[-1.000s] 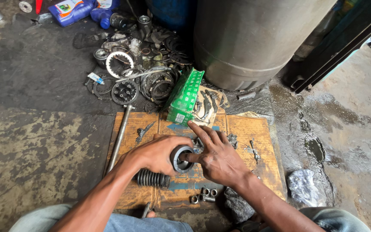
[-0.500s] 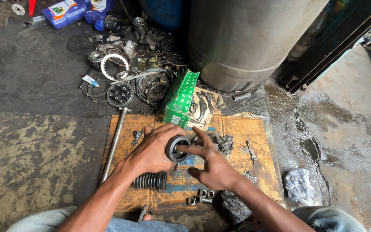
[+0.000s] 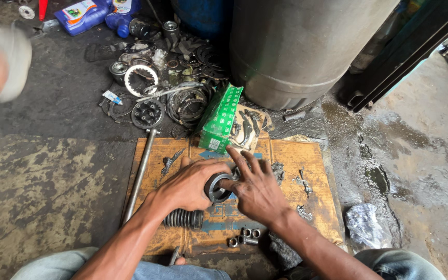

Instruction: The person cleans a cylindrical mechanical part using a rag. They wipe the exterior and interior surfaces, rotate the part to access different areas, and repeatedly rub the surface to remove grime.

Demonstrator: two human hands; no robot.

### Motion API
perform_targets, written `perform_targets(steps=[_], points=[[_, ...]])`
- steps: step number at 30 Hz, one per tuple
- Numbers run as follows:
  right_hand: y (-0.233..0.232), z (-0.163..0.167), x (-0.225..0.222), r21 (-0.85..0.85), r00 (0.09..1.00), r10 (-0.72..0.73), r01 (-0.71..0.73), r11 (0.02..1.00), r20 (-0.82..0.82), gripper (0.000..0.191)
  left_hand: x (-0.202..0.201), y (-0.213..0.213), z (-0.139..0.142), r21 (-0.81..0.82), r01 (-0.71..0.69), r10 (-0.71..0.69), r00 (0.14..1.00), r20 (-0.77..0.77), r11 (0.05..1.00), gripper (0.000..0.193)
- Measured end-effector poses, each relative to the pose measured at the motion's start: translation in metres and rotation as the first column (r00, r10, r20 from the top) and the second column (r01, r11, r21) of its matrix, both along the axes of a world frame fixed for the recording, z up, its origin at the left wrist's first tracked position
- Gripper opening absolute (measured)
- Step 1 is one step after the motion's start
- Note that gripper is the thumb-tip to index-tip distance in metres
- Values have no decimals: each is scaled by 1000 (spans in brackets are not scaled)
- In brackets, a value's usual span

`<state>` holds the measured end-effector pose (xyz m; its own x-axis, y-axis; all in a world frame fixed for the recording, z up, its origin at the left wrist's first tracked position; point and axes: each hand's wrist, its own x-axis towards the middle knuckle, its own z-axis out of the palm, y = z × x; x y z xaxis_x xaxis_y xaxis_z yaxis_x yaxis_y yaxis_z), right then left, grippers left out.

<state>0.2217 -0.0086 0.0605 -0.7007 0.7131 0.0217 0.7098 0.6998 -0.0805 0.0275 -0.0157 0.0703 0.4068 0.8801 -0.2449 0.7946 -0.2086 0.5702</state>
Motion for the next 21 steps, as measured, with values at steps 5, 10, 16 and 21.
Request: perform_targets(steps=[5, 10, 16, 21], points=[[-5, 2, -11, -236, 991, -123, 131, 963, 47, 56, 0, -3, -8, 105, -3, 7, 999, -40, 995, 72], [-8, -6, -11, -521, 974, -217, 150, 840, -69, 62, -1, -2, -37, 326, 23, -8, 999, -49, 945, 70], [-11, -26, -5, -960, 716, -683, 66, 271, -144, 76, -4, 2, -69, 831, 32, -66, 998, 6, 555, 57], [-6, -30, -4, -881, 555, -761, -471, 45, -335, 73, 0, -1, -82, 953, -6, 132, 991, -36, 302, 42]])
